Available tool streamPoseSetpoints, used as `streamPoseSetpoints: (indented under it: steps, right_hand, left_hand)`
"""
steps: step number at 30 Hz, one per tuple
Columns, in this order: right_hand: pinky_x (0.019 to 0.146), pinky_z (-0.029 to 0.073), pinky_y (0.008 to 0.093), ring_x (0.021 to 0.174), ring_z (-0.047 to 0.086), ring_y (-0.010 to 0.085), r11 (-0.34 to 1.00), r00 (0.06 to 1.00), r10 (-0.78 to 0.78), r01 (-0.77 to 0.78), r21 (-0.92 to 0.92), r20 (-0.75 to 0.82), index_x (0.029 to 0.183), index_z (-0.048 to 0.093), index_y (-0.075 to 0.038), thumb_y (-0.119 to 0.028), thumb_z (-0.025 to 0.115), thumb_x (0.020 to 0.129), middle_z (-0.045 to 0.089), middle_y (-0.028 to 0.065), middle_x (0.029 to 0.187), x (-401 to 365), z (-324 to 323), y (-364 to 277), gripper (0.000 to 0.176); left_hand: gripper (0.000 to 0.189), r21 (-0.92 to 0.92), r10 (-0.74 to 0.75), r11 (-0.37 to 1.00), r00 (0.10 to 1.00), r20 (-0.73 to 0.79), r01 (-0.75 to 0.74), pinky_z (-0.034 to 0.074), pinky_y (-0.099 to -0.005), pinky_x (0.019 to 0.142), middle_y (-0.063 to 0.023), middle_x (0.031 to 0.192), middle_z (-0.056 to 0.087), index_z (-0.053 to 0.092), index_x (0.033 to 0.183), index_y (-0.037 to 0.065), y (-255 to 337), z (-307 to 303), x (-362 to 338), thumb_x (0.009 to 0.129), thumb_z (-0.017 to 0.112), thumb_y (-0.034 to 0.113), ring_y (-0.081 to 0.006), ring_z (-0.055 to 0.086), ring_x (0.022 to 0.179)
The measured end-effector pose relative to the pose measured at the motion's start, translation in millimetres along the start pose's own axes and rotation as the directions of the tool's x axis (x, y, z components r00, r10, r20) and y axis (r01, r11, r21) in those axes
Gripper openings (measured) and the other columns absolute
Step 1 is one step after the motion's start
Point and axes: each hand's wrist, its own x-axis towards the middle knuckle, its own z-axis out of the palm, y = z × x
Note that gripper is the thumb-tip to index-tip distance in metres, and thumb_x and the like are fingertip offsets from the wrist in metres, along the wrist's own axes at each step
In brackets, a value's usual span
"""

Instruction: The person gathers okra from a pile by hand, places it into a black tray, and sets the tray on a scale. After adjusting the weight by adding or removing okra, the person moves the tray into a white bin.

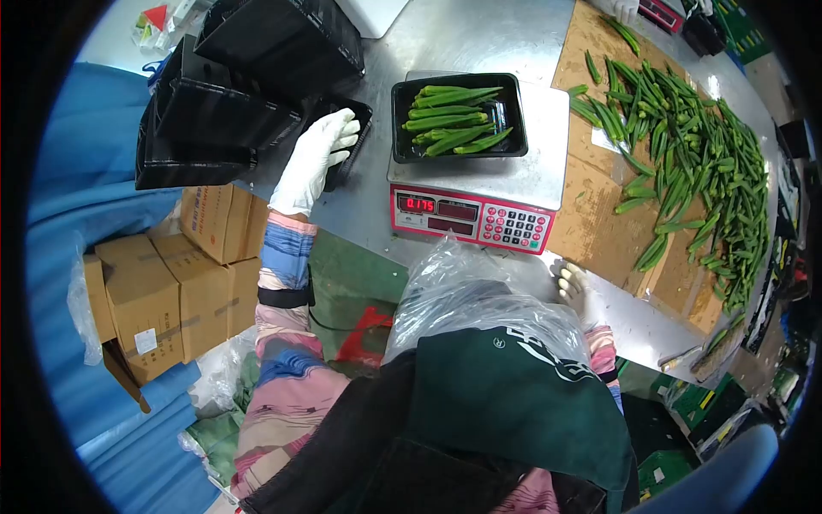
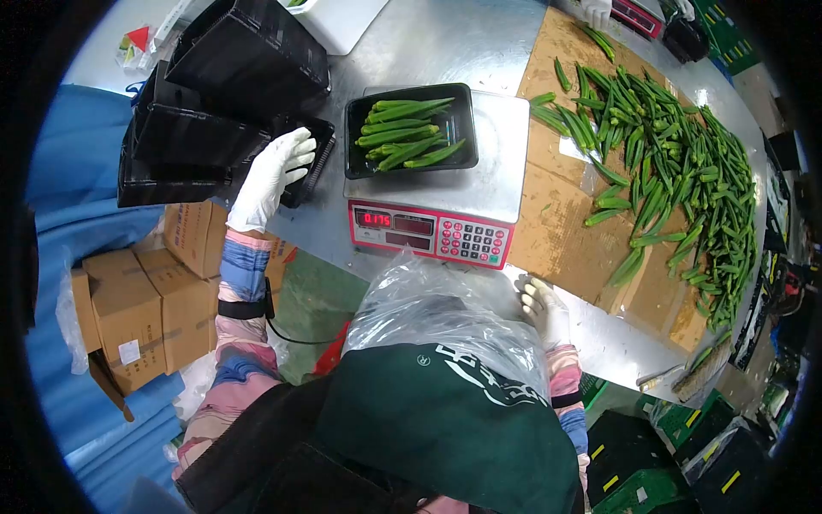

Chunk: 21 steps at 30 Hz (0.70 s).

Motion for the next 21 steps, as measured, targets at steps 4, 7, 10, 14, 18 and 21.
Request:
streamPoseSetpoints:
  steps: [4,7,10,14,18,21]
  right_hand:
    - [0.085,0.053,0.0318,0.099,0.066,0.0193,0.995,0.998,-0.062,0.061,-0.072,-0.005,0.136,0.057,0.000,-0.023,0.051,0.105,0.069,0.0113,0.119,-8,12,-15,0.039]
    - [0.085,0.053,0.0324,0.100,0.066,0.0202,0.996,0.996,-0.084,0.084,-0.024,-0.018,0.136,0.055,0.003,-0.021,0.052,0.104,0.068,0.0132,0.121,-9,15,-19,0.040]
    - [0.085,0.054,0.0325,0.101,0.066,0.0217,0.986,0.994,-0.111,0.110,0.127,0.000,0.139,0.050,0.007,-0.017,0.054,0.103,0.066,0.0154,0.120,-5,4,-8,0.043]
    - [0.085,0.054,0.0307,0.097,0.066,0.0187,0.992,0.986,-0.100,0.110,0.064,-0.134,0.132,0.058,0.000,-0.021,0.053,0.104,0.070,0.0103,0.113,-16,-5,-15,0.035]
    - [0.087,0.053,0.0313,0.100,0.067,0.0199,0.997,0.981,-0.077,0.080,0.009,-0.180,0.137,0.055,0.001,-0.021,0.048,0.104,0.069,0.0120,0.119,-12,-17,-13,0.040]
    - [0.085,0.053,0.0307,0.093,0.066,0.0174,0.987,0.974,-0.160,0.163,0.009,-0.163,0.134,0.058,-0.003,-0.022,0.048,0.104,0.070,0.0079,0.112,-1,-8,-32,0.037]
  left_hand:
    - [0.052,0.039,-0.026,0.999,0.999,0.038,0.024,0.046,-0.0359,0.100,-0.0090,0.127,0.066,0.057,0.138,0.008,5,18,3,0.102,0.056,0.045,-0.0183,0.062,0.112]
    - [0.050,0.063,0.015,0.998,0.996,0.084,-0.021,0.049,-0.0326,0.095,-0.0069,0.121,0.068,0.057,0.137,0.007,-1,23,12,0.102,0.057,0.043,-0.0154,0.064,0.103]
    - [0.045,0.101,0.104,0.988,0.990,0.100,-0.114,0.050,-0.0247,0.082,-0.0033,0.108,0.068,0.057,0.137,0.005,2,41,9,0.103,0.058,0.035,-0.0103,0.063,0.091]
    - [0.042,0.265,-0.060,0.964,0.985,0.159,0.016,0.050,-0.0228,0.067,-0.0024,0.115,0.066,0.055,0.138,0.002,-2,63,21,0.102,0.060,0.024,-0.0077,0.062,0.087]
    - [0.021,0.136,-0.052,0.991,0.956,0.288,0.013,0.057,-0.0315,0.063,-0.0026,0.106,0.067,0.063,0.117,0.006,5,90,36,0.100,0.057,0.016,-0.0138,0.064,0.083]
    - [0.019,0.096,0.011,0.995,0.963,0.270,-0.038,0.058,-0.0311,0.058,-0.0054,0.098,0.067,0.061,0.113,0.001,43,110,73,0.098,0.056,0.012,-0.0161,0.066,0.071]
